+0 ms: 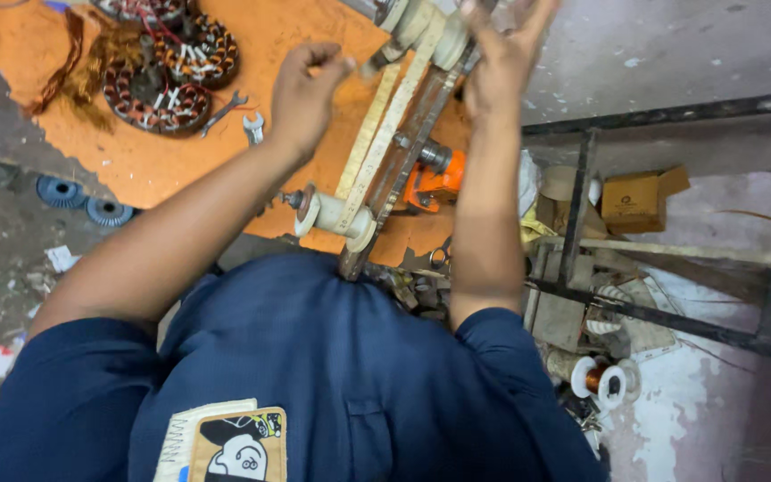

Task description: The person assembles a cylindrical motor component on a workbench, using a wrench to tighten a nut and a tape measure to check dimensions. They then operate a winding machine to rotate the component.

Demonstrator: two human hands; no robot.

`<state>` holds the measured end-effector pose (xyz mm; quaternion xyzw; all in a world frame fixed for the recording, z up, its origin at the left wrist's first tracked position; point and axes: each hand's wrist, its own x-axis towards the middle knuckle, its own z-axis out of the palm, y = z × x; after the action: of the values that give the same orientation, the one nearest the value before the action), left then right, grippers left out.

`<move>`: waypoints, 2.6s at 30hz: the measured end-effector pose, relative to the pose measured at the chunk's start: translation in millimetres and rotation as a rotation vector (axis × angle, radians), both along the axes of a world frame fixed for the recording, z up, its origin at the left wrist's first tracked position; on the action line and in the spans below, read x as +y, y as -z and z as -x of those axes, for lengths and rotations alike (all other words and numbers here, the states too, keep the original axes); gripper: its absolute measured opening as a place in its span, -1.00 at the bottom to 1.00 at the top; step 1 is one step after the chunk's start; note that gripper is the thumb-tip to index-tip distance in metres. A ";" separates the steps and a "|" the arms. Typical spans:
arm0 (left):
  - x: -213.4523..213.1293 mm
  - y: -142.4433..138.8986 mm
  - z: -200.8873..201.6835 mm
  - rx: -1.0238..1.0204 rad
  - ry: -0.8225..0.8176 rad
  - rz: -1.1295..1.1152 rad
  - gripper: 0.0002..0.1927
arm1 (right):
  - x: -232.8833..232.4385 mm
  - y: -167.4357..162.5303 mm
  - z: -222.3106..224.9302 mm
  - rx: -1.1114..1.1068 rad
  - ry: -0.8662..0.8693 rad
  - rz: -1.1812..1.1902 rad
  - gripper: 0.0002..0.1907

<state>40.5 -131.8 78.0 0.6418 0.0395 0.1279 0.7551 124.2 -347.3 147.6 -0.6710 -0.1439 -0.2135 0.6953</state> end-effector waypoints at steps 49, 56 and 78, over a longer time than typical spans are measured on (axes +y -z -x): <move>39.9 -41.4 -108.8 -0.785 0.365 -0.616 -0.90 | 25.3 16.7 10.2 0.453 -0.175 -0.179 -0.45; 54.6 -53.2 -110.5 -0.863 0.421 -0.753 -0.90 | 28.8 13.6 12.3 0.468 -0.184 -0.164 -0.46; 43.3 -67.6 -100.5 -0.553 0.588 -0.646 -0.70 | 38.8 3.4 17.4 0.458 -0.180 -0.207 -0.35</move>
<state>141.0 -88.6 145.6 0.7684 -0.3852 0.0809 0.5046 106.9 -308.5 144.2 -0.6117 -0.0192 -0.0070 0.7908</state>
